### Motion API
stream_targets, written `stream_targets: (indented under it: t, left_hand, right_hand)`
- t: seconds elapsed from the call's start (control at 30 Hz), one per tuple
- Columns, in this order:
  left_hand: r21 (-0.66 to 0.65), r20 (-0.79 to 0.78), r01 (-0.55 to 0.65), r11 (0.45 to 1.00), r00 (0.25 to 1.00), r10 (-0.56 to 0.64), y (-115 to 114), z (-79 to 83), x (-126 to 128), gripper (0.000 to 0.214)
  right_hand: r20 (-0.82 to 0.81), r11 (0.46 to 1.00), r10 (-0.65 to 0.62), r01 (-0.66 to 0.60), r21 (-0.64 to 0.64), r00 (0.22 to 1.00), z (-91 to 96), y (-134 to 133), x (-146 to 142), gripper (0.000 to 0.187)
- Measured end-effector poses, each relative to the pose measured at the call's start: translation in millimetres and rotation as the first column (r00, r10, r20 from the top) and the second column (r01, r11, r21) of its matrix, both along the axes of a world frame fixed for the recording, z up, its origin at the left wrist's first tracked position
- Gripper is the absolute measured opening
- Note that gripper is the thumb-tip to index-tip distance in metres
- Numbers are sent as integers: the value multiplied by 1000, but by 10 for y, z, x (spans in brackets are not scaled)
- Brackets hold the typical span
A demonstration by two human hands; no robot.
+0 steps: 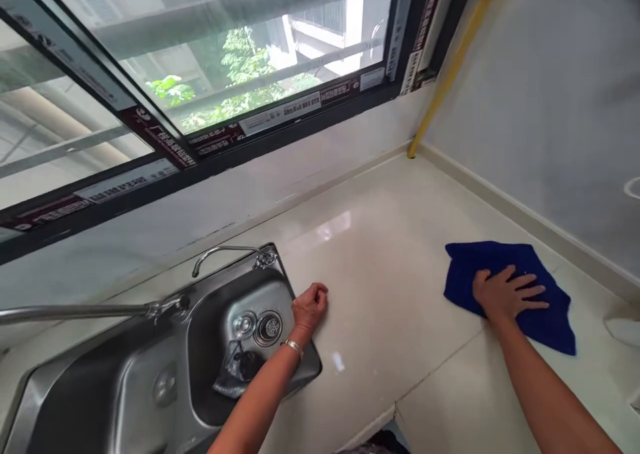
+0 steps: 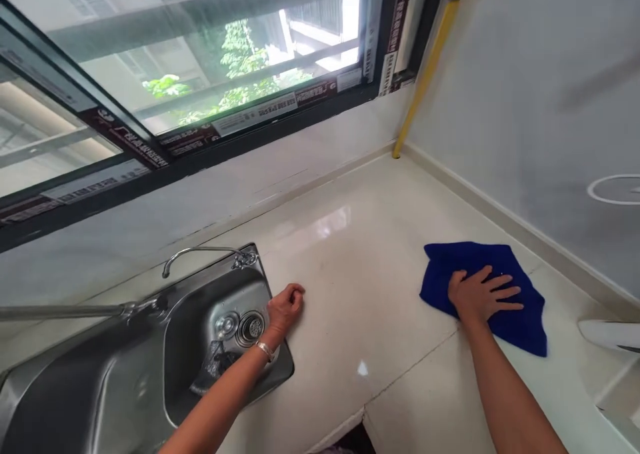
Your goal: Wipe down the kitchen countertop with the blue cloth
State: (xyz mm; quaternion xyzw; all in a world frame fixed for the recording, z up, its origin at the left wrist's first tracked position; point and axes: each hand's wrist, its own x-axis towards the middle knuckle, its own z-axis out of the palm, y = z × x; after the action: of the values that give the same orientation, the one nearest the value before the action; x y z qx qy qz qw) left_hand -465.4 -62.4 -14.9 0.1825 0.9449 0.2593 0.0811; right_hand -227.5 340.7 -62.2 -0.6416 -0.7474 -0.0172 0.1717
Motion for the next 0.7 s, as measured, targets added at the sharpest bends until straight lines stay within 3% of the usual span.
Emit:
stream_targets:
  t: [0.1, 0.37, 0.7]
  left_hand:
    - [17, 13, 11, 1000, 1000, -11, -4, -12, 7, 23]
    - [127, -29, 66, 990, 998, -63, -64, -39, 15, 24]
    - [247, -149, 150, 957, 982, -115, -116, -119, -3, 23]
  right_hand:
    - [-18, 995, -28, 26, -97, 999, 75, 81, -356, 71]
    - [-1, 1000, 9, -9, -12, 1000, 174, -178, -1345, 67]
    - [56, 978, 198, -193, -74, 979, 286, -982, -2833, 69]
